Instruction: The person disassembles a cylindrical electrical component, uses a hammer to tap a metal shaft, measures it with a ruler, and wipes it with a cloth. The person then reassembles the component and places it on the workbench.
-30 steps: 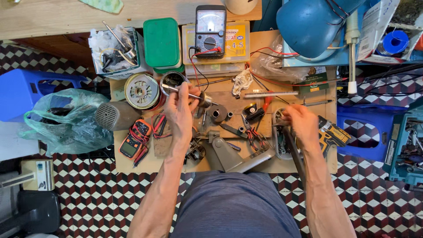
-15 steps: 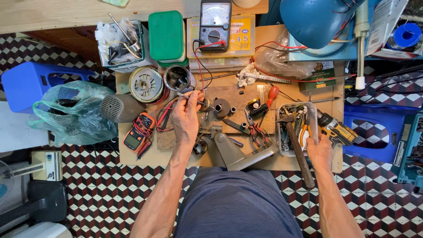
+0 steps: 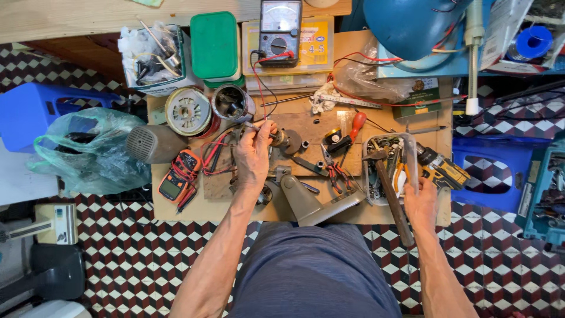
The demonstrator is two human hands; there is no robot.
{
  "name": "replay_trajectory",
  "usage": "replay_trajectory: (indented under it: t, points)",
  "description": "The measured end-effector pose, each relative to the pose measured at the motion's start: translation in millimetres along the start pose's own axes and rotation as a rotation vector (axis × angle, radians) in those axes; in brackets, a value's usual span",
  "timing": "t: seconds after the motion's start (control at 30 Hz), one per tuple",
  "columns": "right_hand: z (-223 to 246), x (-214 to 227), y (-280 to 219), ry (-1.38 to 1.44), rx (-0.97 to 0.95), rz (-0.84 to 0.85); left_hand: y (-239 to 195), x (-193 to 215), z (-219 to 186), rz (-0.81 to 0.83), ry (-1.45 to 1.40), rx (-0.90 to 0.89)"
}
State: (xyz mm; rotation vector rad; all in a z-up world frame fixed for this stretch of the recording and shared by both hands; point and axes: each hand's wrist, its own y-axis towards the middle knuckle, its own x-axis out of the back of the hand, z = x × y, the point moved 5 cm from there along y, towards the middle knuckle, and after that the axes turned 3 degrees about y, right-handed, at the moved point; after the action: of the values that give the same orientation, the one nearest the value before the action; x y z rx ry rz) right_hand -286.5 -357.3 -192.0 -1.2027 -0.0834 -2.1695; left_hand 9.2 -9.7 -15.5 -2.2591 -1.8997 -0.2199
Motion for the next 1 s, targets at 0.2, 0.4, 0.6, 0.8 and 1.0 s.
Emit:
replay_trajectory:
  t: [0.2,0.4,0.6,0.8,1.0]
  points:
    - [17,18,-12,-0.015,0.098,-0.100,-10,-11,-2,0.030,0.290,-0.092]
    - [30,20,4,-0.016,0.135,-0.214,-15,-14,-20,0.020,0.557,-0.528]
    - [16,51,12,-0.040,0.100,-0.289,4,-27,18,0.313,0.601,-0.155]
    - [55,14,-7,-0.111,0.215,0.171,2,-30,35,0.222,0.515,-0.300]
    - [71,-18,-18,-0.273,0.337,0.138,1,-35,53,0.155,0.627,-0.329]
